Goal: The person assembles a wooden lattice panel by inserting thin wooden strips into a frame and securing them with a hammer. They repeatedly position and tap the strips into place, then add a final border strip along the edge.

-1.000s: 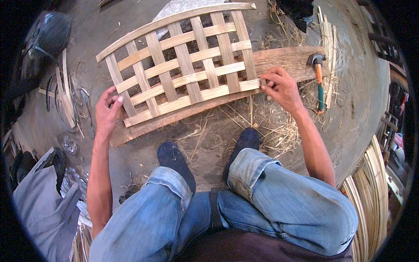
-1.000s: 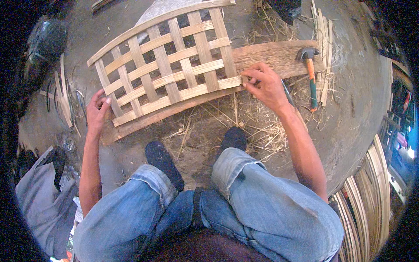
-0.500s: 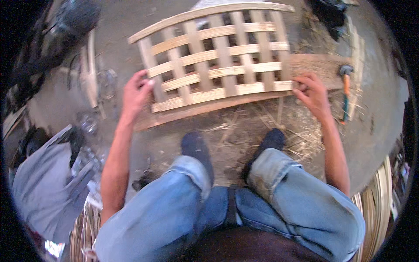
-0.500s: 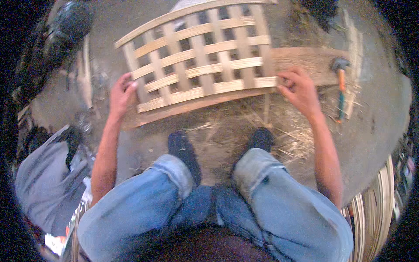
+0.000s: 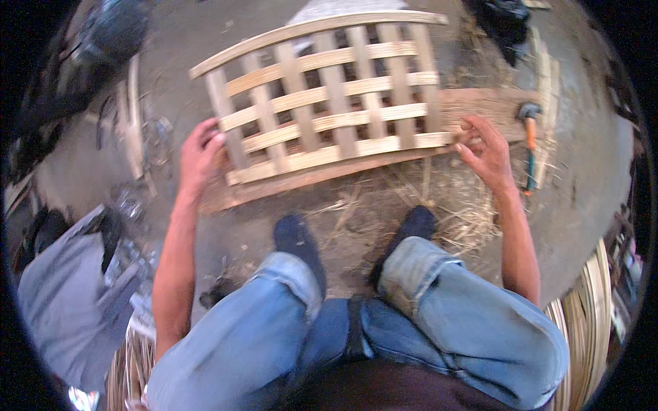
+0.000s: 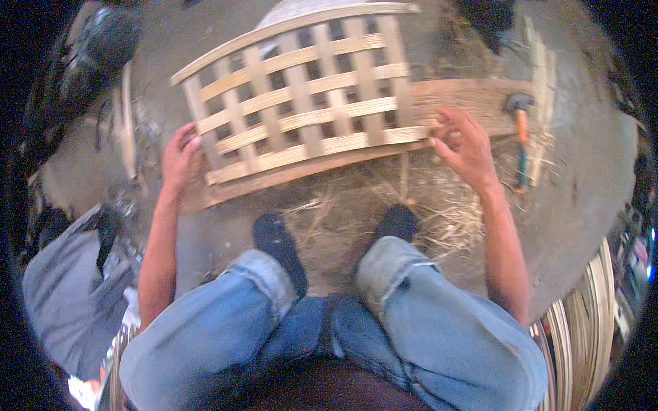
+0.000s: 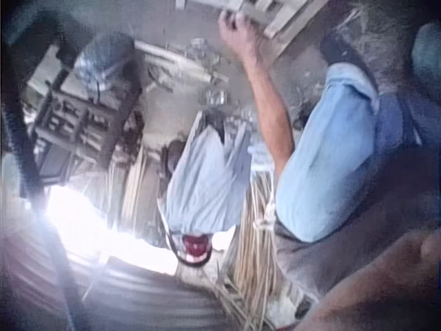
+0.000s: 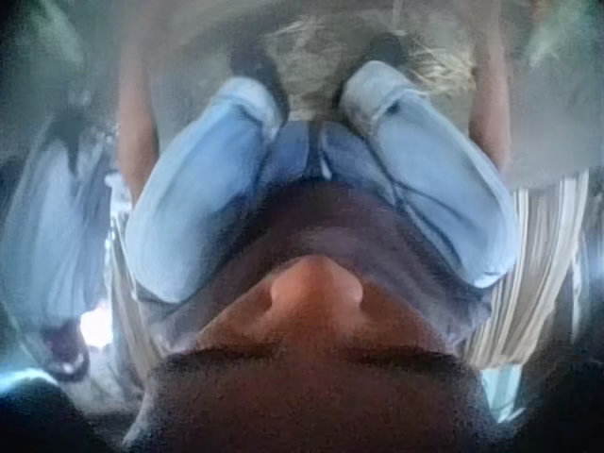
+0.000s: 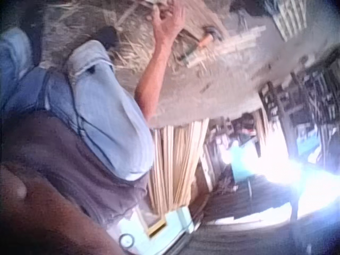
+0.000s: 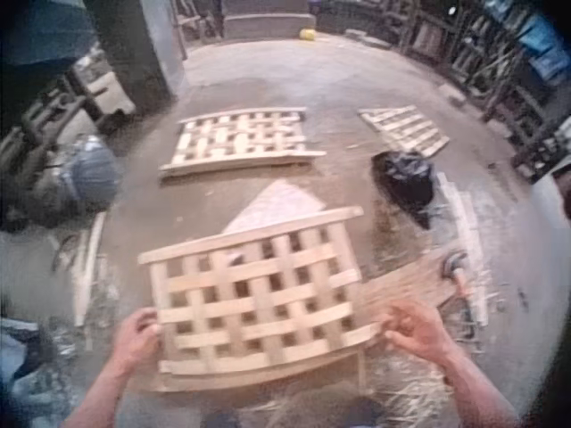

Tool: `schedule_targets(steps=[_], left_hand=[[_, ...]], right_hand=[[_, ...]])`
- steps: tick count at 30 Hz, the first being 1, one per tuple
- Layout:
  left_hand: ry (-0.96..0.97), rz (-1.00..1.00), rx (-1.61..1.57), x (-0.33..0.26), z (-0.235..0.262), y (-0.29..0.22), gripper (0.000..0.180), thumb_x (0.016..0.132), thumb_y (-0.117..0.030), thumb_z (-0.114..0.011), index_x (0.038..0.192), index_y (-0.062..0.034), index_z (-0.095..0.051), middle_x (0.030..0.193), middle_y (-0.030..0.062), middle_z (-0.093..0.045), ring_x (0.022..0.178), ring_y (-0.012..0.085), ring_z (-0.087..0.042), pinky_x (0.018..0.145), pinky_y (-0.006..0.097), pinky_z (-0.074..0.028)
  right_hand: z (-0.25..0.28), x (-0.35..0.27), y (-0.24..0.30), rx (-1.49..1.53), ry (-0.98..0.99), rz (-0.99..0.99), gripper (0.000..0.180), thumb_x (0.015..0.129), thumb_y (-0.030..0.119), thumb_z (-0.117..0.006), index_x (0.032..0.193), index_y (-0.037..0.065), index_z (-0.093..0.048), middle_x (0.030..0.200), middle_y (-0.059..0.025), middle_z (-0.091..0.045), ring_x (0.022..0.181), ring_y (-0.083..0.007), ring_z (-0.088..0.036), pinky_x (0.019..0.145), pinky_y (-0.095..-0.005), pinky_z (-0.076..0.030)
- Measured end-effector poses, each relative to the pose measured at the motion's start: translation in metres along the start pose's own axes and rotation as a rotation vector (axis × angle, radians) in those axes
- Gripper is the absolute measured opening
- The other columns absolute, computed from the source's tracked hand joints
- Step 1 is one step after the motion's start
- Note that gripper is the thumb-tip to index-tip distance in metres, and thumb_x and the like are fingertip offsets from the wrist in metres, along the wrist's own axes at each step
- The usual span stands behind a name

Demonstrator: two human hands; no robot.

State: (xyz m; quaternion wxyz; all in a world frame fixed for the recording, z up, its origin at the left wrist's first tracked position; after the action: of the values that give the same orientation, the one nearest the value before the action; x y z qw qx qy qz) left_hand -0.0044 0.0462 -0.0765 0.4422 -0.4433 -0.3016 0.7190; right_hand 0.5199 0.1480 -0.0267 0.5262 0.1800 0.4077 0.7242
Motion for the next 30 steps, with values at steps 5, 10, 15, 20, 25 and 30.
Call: schedule_targets(steps=[5, 10, 15, 20, 25, 30], left_hand=[[-0.059, -0.015, 0.018, -0.007, 0.023, 0.0, 0.041, 0.092, -0.02, -0.062, 0.128, -0.0006, -0.056, 0.115, 0.0101, -0.066, 0.11, 0.0184, -0.06, 0.1, 0.032, -0.043], [-0.036, -0.052, -0.037, 0.013, -0.007, 0.014, 0.04, 0.093, -0.018, -0.06, 0.129, -0.0001, -0.055, 0.118, 0.0102, -0.064, 0.111, 0.0186, -0.059, 0.101, 0.033, -0.042], [-0.041, -0.077, -0.005, 0.003, 0.021, 0.013, 0.037, 0.094, -0.015, -0.057, 0.128, -0.0001, -0.055, 0.119, 0.0099, -0.063, 0.112, 0.0189, -0.059, 0.102, 0.033, -0.041], [-0.019, -0.072, -0.037, 0.008, 0.015, 0.017, 0.036, 0.093, -0.011, -0.056, 0.127, 0.0018, -0.055, 0.118, 0.0093, -0.064, 0.112, 0.0178, -0.059, 0.101, 0.031, -0.042], [-0.017, -0.056, -0.074, 0.009, 0.014, 0.017, 0.034, 0.094, -0.008, -0.054, 0.126, 0.0022, -0.055, 0.117, 0.0091, -0.063, 0.112, 0.0168, -0.059, 0.101, 0.031, -0.042], [0.019, -0.054, -0.066, 0.011, 0.014, 0.02, 0.035, 0.094, -0.009, -0.054, 0.127, 0.002, -0.055, 0.117, 0.0087, -0.063, 0.112, 0.0166, -0.059, 0.1, 0.03, -0.042]], right_hand=[[0.146, -0.008, -0.091, -0.101, -0.832, -0.218, 0.022, 0.09, 0.017, -0.068, 0.109, 0.005, -0.068, 0.088, -0.0021, -0.068, 0.078, -0.0113, -0.063, 0.066, -0.0277, -0.052], [0.268, -0.106, -0.289, -0.376, -0.671, -0.833, 0.028, 0.087, 0.032, -0.07, 0.098, 0.006, -0.073, 0.078, -0.0035, -0.069, 0.071, -0.0139, -0.064, 0.065, -0.0339, -0.052], [0.212, -0.099, -0.291, -0.212, -0.786, -0.839, 0.031, 0.08, 0.037, -0.071, 0.101, 0.014, -0.076, 0.089, -0.0107, -0.074, 0.079, -0.0241, -0.071, 0.075, -0.0371, -0.054], [0.202, -0.101, -0.284, -0.605, -0.619, -0.984, 0.029, 0.072, 0.031, -0.076, 0.096, 0.015, -0.078, 0.102, -0.012, -0.074, 0.095, -0.0304, -0.07, 0.085, -0.0393, -0.053], [0.209, -0.104, -0.27, -0.686, -0.598, -1.095, 0.036, 0.065, 0.035, -0.085, 0.091, 0.011, -0.076, 0.097, -0.0119, -0.073, 0.095, -0.0269, -0.069, 0.087, -0.0377, -0.053], [0.228, -0.125, -0.283, -0.539, -0.705, -1.073, 0.035, 0.067, 0.038, -0.085, 0.083, 0.01, -0.074, 0.095, -0.0104, -0.074, 0.088, -0.0262, -0.071, 0.082, -0.0392, -0.054]])
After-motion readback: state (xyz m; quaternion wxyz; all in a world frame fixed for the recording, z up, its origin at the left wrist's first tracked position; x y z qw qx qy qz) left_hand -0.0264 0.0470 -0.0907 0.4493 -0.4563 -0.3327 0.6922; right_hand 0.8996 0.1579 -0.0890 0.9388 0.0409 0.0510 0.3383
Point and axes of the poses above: each hand's wrist, its own x-axis towards the middle knuckle, its own z-axis out of the back of the hand, y = z × x, the point moved 4 cm from there along x, towards the middle knuckle
